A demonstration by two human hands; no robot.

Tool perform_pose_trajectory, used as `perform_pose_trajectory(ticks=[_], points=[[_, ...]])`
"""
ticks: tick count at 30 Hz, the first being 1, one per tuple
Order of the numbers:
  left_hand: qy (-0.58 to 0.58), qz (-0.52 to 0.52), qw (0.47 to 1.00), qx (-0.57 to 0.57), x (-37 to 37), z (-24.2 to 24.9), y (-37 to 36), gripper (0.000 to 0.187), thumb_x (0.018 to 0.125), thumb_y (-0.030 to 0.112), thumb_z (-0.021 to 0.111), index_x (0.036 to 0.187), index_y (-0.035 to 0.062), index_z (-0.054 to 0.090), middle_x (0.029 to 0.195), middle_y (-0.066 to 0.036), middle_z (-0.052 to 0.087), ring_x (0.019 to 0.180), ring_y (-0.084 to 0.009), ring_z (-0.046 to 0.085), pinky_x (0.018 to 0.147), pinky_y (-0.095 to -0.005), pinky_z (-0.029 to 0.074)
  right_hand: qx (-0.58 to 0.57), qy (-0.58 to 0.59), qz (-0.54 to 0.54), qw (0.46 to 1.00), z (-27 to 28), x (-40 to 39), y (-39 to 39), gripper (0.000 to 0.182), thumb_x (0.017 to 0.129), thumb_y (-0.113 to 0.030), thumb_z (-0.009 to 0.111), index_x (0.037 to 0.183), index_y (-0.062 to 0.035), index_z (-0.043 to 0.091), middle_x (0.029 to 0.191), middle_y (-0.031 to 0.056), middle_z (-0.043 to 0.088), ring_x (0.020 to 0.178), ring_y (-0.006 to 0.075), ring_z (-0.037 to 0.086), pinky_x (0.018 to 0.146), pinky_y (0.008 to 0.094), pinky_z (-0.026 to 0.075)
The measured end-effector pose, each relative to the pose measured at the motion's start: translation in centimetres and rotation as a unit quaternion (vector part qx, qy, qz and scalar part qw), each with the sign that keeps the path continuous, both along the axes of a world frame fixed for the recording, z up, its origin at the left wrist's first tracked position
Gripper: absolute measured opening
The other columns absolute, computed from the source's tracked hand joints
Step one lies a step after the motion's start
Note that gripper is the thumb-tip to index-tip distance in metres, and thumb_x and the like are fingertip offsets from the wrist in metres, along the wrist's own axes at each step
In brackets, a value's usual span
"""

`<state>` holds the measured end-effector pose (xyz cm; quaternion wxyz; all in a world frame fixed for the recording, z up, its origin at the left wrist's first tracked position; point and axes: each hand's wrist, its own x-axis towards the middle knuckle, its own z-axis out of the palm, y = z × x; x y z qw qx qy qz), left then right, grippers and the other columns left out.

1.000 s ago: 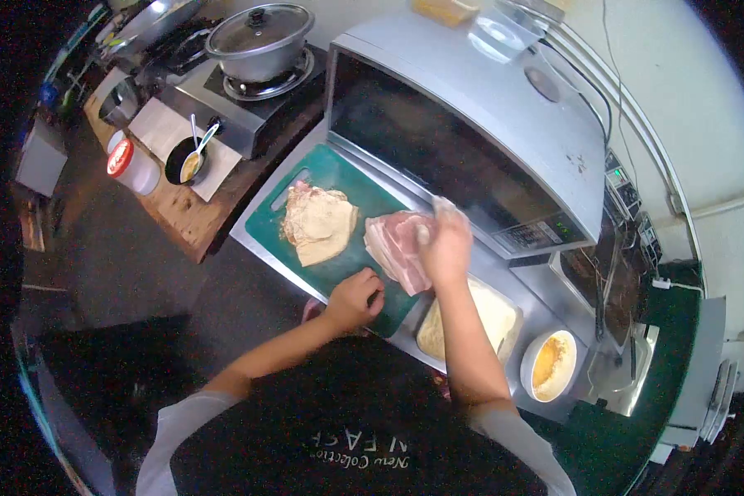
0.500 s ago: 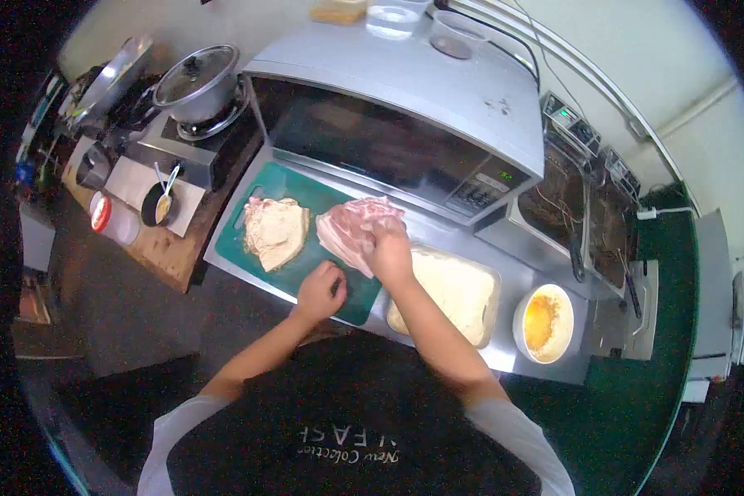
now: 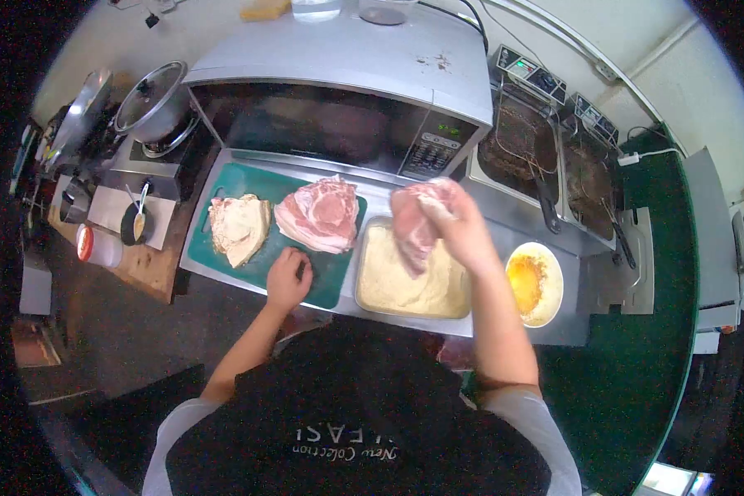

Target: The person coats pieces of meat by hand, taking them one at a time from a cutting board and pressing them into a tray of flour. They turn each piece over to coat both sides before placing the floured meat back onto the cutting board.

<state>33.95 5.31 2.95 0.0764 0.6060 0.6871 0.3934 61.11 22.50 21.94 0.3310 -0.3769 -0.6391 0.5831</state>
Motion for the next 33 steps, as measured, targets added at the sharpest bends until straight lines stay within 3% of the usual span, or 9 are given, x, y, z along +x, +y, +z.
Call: perform_pose_trajectory(ticks=[6,8,14,18,20,24,27,30,33], points=[[0.012,0.008,1.0,-0.004,0.3,0.0,0.1,0.012,0.08,0.009,0.065,0.089,0.0036,0.059,0.092,-0.015,0.058,0.085,-0.0369,0.061,0.071,-0.0454,0.05,-0.069,-0.078,-0.026,0.994,-1.1,6.7,-0.3,0.018,0.097,-0.011,0.059,0.113,-0.0029,0.06,0.104,0.0036,0.066,0.095,0.0115,0.062,0.086,0.0277,0.05],[0.021,0.011,1.0,-0.003,0.4,0.1,0.2,0.012,0.08,0.009,0.065,0.089,0.0036,0.059,0.092,-0.015,0.058,0.084,-0.0368,0.061,0.071,-0.0453,0.05,-0.052,-0.093,0.024,0.994,-3.9,8.1,0.2,0.021,0.096,-0.011,0.06,0.116,-0.0025,0.06,0.105,0.0034,0.066,0.098,0.0119,0.061,0.089,0.0274,0.048],[0.038,0.026,0.999,-0.016,0.7,0.0,0.2,0.011,0.08,0.008,0.065,0.088,0.0033,0.059,0.091,-0.015,0.057,0.082,-0.0363,0.06,0.071,-0.0442,0.05,-0.124,-0.104,0.044,0.986,-9.5,6.7,0.2,0.024,0.097,-0.015,0.062,0.117,-0.0019,0.062,0.109,0.0042,0.067,0.1,0.0118,0.061,0.09,0.0284,0.049],[0.043,0.028,0.999,0.001,0.9,0.0,0.2,0.011,0.08,0.008,0.065,0.088,0.0032,0.059,0.09,-0.014,0.057,0.082,-0.0358,0.061,0.071,-0.0437,0.049,-0.017,-0.274,0.019,0.961,-15.4,7.0,1.4,0.031,0.091,-0.021,0.068,0.117,-0.0038,0.066,0.1,0.0135,0.072,0.089,0.0228,0.069,0.078,0.0353,0.054],[0.034,0.037,0.999,-0.005,1.0,0.1,0.2,0.011,0.08,0.008,0.064,0.089,0.0033,0.059,0.09,-0.014,0.057,0.082,-0.0354,0.061,0.071,-0.0433,0.049,0.06,-0.335,0.01,0.94,-16.9,7.7,1.5,0.035,0.088,-0.021,0.07,0.118,-0.004,0.066,0.103,0.0179,0.071,0.09,0.0302,0.07,0.079,0.0391,0.054],[0.045,0.041,0.998,-0.022,0.9,-0.1,0.2,0.01,0.08,0.008,0.064,0.089,0.0038,0.059,0.091,-0.014,0.058,0.083,-0.0353,0.061,0.071,-0.043,0.049,0.103,-0.418,-0.016,0.902,-15.0,8.2,-0.1,0.041,0.082,-0.016,0.072,0.121,-0.0051,0.065,0.106,0.0228,0.069,0.088,0.0403,0.069,0.08,0.0455,0.055],[0.05,0.043,0.998,-0.017,0.9,-0.4,0.2,0.011,0.081,0.008,0.064,0.089,0.0036,0.059,0.09,-0.014,0.057,0.082,-0.0356,0.06,0.071,-0.0434,0.049,0.151,-0.498,-0.066,0.851,-14.2,8.3,-1.3,0.044,0.08,-0.013,0.07,0.123,-0.0057,0.064,0.111,0.0227,0.067,0.096,0.0402,0.066,0.086,0.0476,0.054],[0.05,0.039,0.998,-0.006,1.1,-0.1,0.3,0.011,0.081,0.008,0.064,0.088,0.0033,0.059,0.089,-0.014,0.056,0.082,-0.0363,0.06,0.071,-0.0444,0.048,0.281,-0.449,-0.069,0.846,-15.5,8.8,-2.7,0.045,0.081,-0.012,0.067,0.125,-0.0041,0.063,0.116,0.0228,0.065,0.108,0.0392,0.061,0.095,0.0467,0.05],[0.053,0.036,0.998,-0.003,1.0,-0.2,0.3,0.011,0.081,0.008,0.065,0.088,0.0033,0.059,0.089,-0.014,0.056,0.082,-0.0365,0.059,0.071,-0.0444,0.048,0.282,-0.389,-0.062,0.875,-17.4,8.0,-3.0,0.043,0.082,-0.014,0.066,0.124,-0.0025,0.063,0.119,0.0219,0.064,0.117,0.0391,0.056,0.101,0.0451,0.046]])
